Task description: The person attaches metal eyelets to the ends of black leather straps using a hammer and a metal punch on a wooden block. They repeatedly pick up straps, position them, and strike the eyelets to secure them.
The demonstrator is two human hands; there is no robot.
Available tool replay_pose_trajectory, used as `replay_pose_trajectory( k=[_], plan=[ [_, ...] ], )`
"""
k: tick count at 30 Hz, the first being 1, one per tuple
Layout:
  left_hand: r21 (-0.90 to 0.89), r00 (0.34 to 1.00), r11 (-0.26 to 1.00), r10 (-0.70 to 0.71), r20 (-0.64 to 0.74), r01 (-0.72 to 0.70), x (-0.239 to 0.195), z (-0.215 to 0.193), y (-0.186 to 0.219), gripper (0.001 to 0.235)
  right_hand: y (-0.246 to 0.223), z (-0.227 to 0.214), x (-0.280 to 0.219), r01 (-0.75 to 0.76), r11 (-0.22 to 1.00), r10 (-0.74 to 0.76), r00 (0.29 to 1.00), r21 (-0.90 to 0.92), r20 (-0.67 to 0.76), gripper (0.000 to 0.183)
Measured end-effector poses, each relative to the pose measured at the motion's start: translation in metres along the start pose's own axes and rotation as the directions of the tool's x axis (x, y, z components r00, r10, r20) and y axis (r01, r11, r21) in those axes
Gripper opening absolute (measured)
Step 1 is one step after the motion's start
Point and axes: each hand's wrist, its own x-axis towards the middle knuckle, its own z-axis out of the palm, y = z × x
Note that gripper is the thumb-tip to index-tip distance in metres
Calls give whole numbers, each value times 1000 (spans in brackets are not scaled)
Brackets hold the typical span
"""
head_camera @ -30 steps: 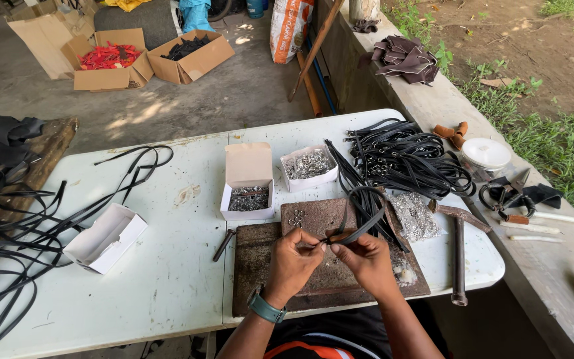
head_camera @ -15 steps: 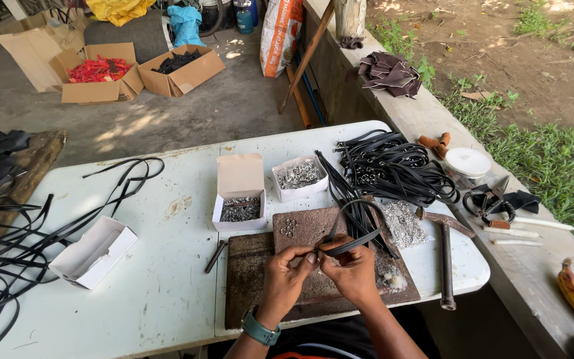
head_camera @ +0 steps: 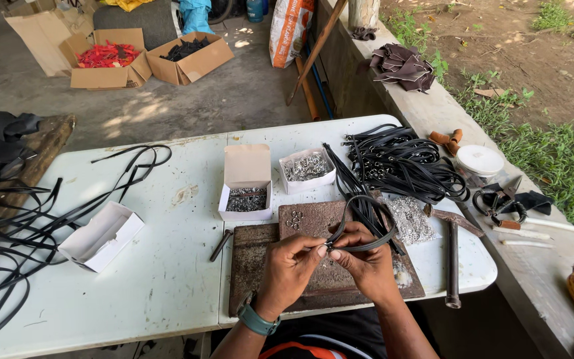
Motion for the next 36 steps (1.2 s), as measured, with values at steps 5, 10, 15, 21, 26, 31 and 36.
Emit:
replay_pose_trajectory(
  k=[5, 10, 15, 21, 26, 31, 36],
  plan=[
    [90, 999, 996, 12, 52, -17, 0, -4, 15, 17, 2, 0, -1, -44, 997, 45, 999, 70, -17, 14],
    [169, 982, 968, 175, 72, -185, 3, -7, 19, 15, -1, 0, -3, 33, 998, -35, 997, 46, 61, 19],
    [216, 956, 932, 278, 93, -292, 1, -10, 14, 14, -3, 8, -5, 20, 991, -14, 999, 132, -45, 43],
    [73, 985, 997, -7, -172, 20, -19, 23, 1, 5, -3, 18, -14, 162, 966, -152, 986, 203, -66, 43],
    [-219, 985, 975, -77, -157, 41, -34, 32, -4, 12, 2, 18, -12, 74, 880, -90, 996, 469, 11, 44],
    [-171, 974, 960, -227, -16, 221, -22, 13, -5, 26, 16, 15, -5, -7, 840, 12, 1000, 542, -5, 41],
    [-36, 998, 997, -63, 19, 64, -16, 6, -9, 32, 30, 11, -2, -74, 884, 103, 994, 462, -39, 33]
  ],
)
